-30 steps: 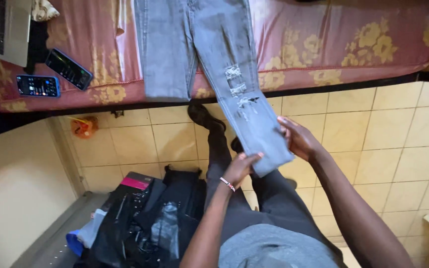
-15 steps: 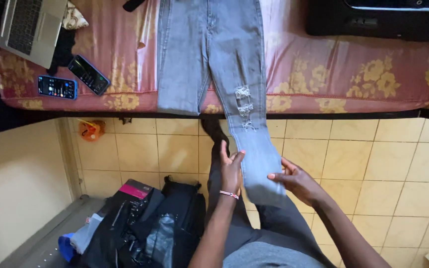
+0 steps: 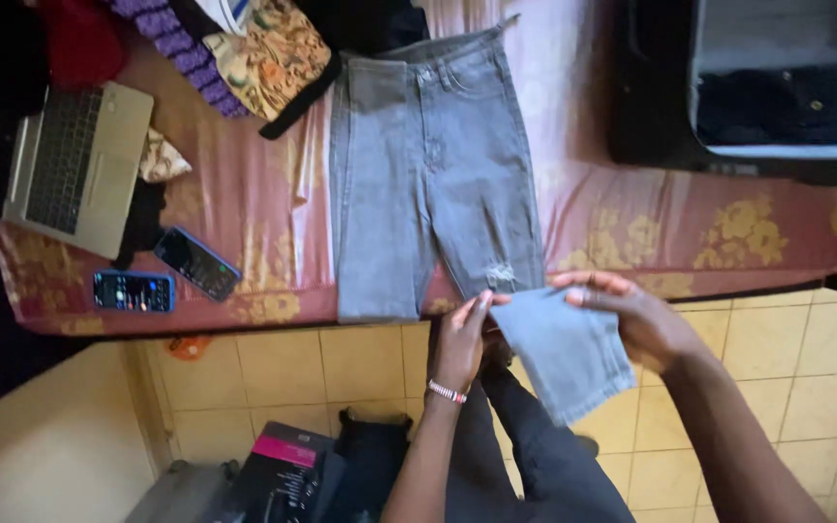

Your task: The person folds a black top and a pair of grey jeans on a bed, then places the folded items into an open suitcase. The person handles the garments one at a time, smoothing and aligning them before folding.

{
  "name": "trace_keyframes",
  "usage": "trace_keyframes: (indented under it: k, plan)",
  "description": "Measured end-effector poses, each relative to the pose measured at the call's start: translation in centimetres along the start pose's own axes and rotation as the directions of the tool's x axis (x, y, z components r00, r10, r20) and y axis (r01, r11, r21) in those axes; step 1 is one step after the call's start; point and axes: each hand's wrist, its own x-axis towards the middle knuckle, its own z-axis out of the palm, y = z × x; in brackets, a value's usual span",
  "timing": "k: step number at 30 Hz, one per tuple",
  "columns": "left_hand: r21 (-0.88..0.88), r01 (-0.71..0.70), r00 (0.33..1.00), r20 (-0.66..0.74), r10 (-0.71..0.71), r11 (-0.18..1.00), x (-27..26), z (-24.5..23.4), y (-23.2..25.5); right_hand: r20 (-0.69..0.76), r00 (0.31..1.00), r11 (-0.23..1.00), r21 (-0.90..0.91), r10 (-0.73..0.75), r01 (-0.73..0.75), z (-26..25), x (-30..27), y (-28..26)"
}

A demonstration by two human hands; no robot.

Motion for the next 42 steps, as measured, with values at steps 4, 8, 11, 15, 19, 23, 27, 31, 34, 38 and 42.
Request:
trace_keyframes:
  k: [4, 8, 11, 15, 19, 23, 27, 31, 34, 38, 42]
  plan:
    - [0.060, -0.072, 0.997, -0.013, 0.072, 0.996, 14.2, -3.5, 1.2, 0.003, 0.991, 0.977, 0.170, -0.130, 0.128, 1.7, 12.8, -7.4]
    - [-0.073, 0.061, 0.995, -0.071, -0.066, 0.995, 24.5, -6.7, -1.5, -0.127, 0.977, 0.873, 0.441, -0.169, 0.208, 0.7, 27.7, -9.6]
    - [0.110, 0.190, 0.977, -0.114, -0.178, 0.976, 25.7, -7.4, -6.1, -0.294, 0.949, 0.993, -0.002, -0.117, 0.121, -3.0, 35.7, -7.0]
    - [0.190, 0.223, 0.973, -0.096, -0.208, 0.956, 24.2, -7.3, -7.6, -0.474, 0.768, 0.736, -0.677, -0.431, -0.005, -2.3, 33.7, -6.7]
    - [0.195, 0.227, 0.973, -0.094, -0.212, 0.954, 24.8, -7.5, -8.0, -0.345, 0.799, 0.757, -0.624, -0.492, 0.197, -5.7, 33.2, -3.4]
    - [0.222, 0.254, 0.966, -0.007, -0.259, 0.941, 24.7, -8.4, -6.6, -0.311, 0.878, 0.852, -0.492, -0.365, 0.180, -6.8, 30.2, -0.3]
    - [0.240, 0.222, 0.974, -0.006, -0.227, 0.945, 23.4, -7.8, -5.9, -0.370, 0.895, 0.852, -0.524, -0.248, 0.020, -4.2, 26.2, 0.6]
    - [0.282, 0.242, 0.969, -0.029, -0.244, 0.928, 20.6, -7.1, -7.5, -0.457, 0.814, 0.832, -0.552, -0.359, 0.057, -5.1, 23.7, 4.8]
    - [0.372, 0.243, 0.968, -0.031, -0.250, 0.896, 17.6, -8.5, -9.6, -0.529, 0.745, 0.902, -0.363, -0.406, 0.234, -8.3, 22.8, 10.4]
    - [0.602, 0.145, 0.989, -0.095, -0.109, 0.785, 12.4, -9.1, -4.0, -0.638, 0.662, 0.839, -0.543, -0.393, -0.026, -8.8, 19.3, 13.9]
    - [0.349, -0.071, 0.878, -0.422, 0.224, 0.935, 11.0, -16.2, -1.4, -0.618, 0.689, 0.889, -0.450, -0.380, 0.086, -10.1, 18.7, 15.4]
